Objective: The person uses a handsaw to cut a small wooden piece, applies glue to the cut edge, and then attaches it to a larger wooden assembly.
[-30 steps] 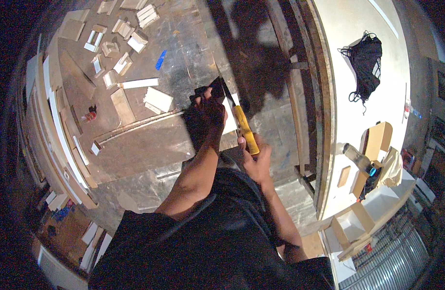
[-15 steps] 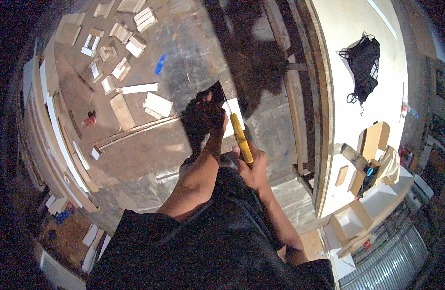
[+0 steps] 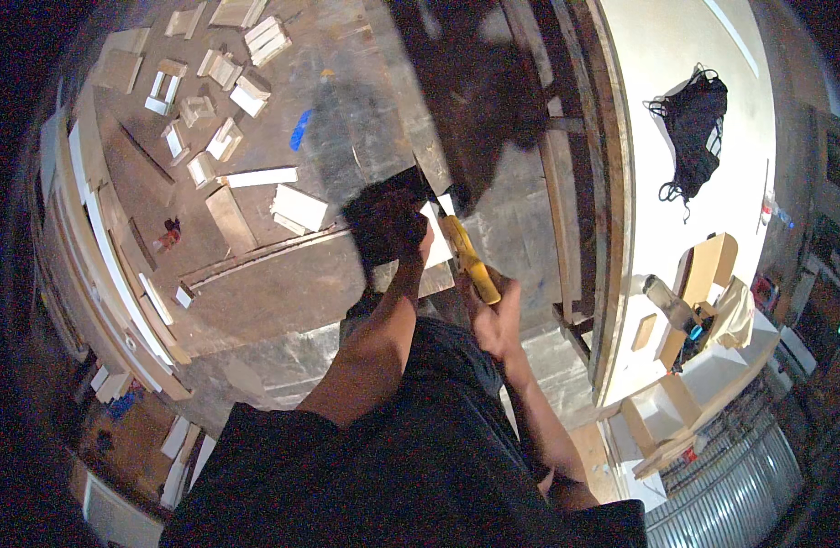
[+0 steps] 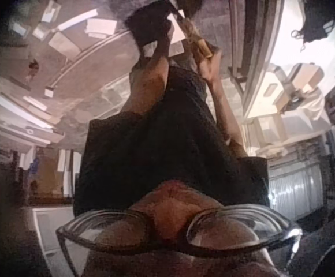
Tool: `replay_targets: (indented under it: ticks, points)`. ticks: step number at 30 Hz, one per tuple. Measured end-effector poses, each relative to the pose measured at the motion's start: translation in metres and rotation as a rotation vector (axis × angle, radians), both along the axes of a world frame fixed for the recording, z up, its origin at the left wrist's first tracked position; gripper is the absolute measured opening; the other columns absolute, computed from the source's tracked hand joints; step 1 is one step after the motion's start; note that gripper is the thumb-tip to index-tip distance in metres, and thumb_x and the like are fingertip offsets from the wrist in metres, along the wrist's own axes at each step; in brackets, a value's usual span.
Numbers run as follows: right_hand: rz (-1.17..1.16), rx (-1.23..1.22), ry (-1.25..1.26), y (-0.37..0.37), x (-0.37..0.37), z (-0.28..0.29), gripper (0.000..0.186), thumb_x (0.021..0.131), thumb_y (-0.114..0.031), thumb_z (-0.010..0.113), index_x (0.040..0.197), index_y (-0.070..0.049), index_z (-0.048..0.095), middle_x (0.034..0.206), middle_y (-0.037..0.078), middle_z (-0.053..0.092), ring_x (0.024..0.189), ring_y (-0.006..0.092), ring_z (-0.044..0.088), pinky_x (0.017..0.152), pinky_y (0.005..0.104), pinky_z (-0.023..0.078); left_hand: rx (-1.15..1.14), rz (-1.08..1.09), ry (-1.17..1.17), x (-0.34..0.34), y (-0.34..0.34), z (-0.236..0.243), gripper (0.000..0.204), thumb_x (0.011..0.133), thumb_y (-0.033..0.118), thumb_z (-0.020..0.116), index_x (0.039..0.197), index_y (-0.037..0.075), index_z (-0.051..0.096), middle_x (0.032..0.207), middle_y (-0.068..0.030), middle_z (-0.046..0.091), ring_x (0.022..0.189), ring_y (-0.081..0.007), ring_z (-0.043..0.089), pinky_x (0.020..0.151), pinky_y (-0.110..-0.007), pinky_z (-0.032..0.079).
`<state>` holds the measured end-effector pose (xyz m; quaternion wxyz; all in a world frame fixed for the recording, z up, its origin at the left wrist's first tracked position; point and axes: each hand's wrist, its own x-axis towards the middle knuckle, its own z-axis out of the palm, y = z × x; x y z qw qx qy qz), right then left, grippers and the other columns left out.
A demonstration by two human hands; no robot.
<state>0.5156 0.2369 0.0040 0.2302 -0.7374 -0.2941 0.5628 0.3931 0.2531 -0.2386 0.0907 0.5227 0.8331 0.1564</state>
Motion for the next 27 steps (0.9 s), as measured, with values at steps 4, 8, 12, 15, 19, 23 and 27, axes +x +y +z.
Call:
replay_targets:
  ticks: [4, 8, 12, 15, 19, 23, 27]
  points:
    - [0.207, 0.17, 0.052, -0.008, -0.017, -0.006, 0.018, 0.097, -0.017, 0.064, 0.096, 0.001, 0.065, 0.075, -0.001, 0.059, 0.064, 0.0072, 0.05, 0.057, 0.0256, 0.041, -0.002, 0.014, 0.025, -0.005, 0.005, 0.001, 0.044, 0.072, 0.008, 0.062, 0.116, 0.014, 0.06, 0.117, -0.0146, 0.061, 0.117, -0.0384, 0.053, 0.1, -0.055, 0.038]
    - [0.29, -0.01, 0.095, -0.014, -0.002, 0.002, 0.014, 0.096, -0.012, 0.062, 0.095, 0.002, 0.063, 0.078, 0.001, 0.059, 0.071, 0.0088, 0.053, 0.063, 0.0272, 0.044, -0.013, 0.049, 0.052, 0.0, 0.009, 0.014, 0.043, 0.071, 0.007, 0.062, 0.114, 0.014, 0.06, 0.116, -0.0142, 0.061, 0.116, -0.038, 0.053, 0.099, -0.055, 0.038]
    - [0.308, 0.055, 0.085, -0.017, 0.005, -0.002, 0.016, 0.097, -0.013, 0.062, 0.095, 0.002, 0.063, 0.078, 0.001, 0.06, 0.071, 0.0095, 0.054, 0.063, 0.0279, 0.045, -0.025, 0.037, -0.058, 0.0, 0.015, 0.029, 0.04, 0.067, 0.007, 0.063, 0.107, 0.015, 0.06, 0.111, -0.0132, 0.06, 0.113, -0.0376, 0.053, 0.095, -0.054, 0.039]
    - [0.189, 0.015, 0.111, -0.011, -0.002, -0.001, 0.021, 0.094, -0.016, 0.068, 0.096, 0.004, 0.066, 0.075, 0.008, 0.062, 0.067, 0.0123, 0.055, 0.06, 0.0339, 0.045, -0.08, 0.02, -0.072, -0.005, 0.014, 0.024, 0.04, 0.065, 0.008, 0.064, 0.105, 0.015, 0.061, 0.109, -0.0133, 0.059, 0.11, -0.0376, 0.054, 0.092, -0.054, 0.039]
    - [0.199, -0.103, 0.012, -0.002, -0.008, 0.002, 0.034, 0.093, -0.02, 0.071, 0.113, 0.006, 0.061, 0.097, 0.016, 0.068, 0.087, 0.0203, 0.065, 0.076, 0.0364, 0.051, -0.366, -0.031, -0.027, -0.001, 0.018, 0.02, 0.045, 0.065, 0.011, 0.064, 0.11, 0.013, 0.061, 0.109, -0.0144, 0.059, 0.109, -0.0387, 0.054, 0.09, -0.056, 0.04]
    - [0.354, -0.025, 0.025, -0.012, -0.006, -0.014, 0.034, 0.091, -0.017, 0.07, 0.113, 0.008, 0.06, 0.104, 0.019, 0.07, 0.097, 0.0278, 0.068, 0.085, 0.0404, 0.054, -0.219, -0.021, 0.027, -0.002, 0.011, 0.004, 0.049, 0.065, 0.014, 0.064, 0.114, 0.012, 0.061, 0.11, -0.0151, 0.059, 0.111, -0.0401, 0.053, 0.092, -0.058, 0.039]
    - [0.141, -0.059, 0.002, 0.002, -0.005, 0.011, 0.018, 0.089, -0.011, 0.067, 0.096, 0.006, 0.066, 0.086, 0.015, 0.07, 0.082, 0.0237, 0.067, 0.075, 0.0401, 0.052, -0.199, -0.024, 0.111, 0.001, -0.006, -0.018, 0.051, 0.066, 0.015, 0.065, 0.116, 0.012, 0.059, 0.11, -0.0152, 0.058, 0.112, -0.0413, 0.053, 0.095, -0.061, 0.038]
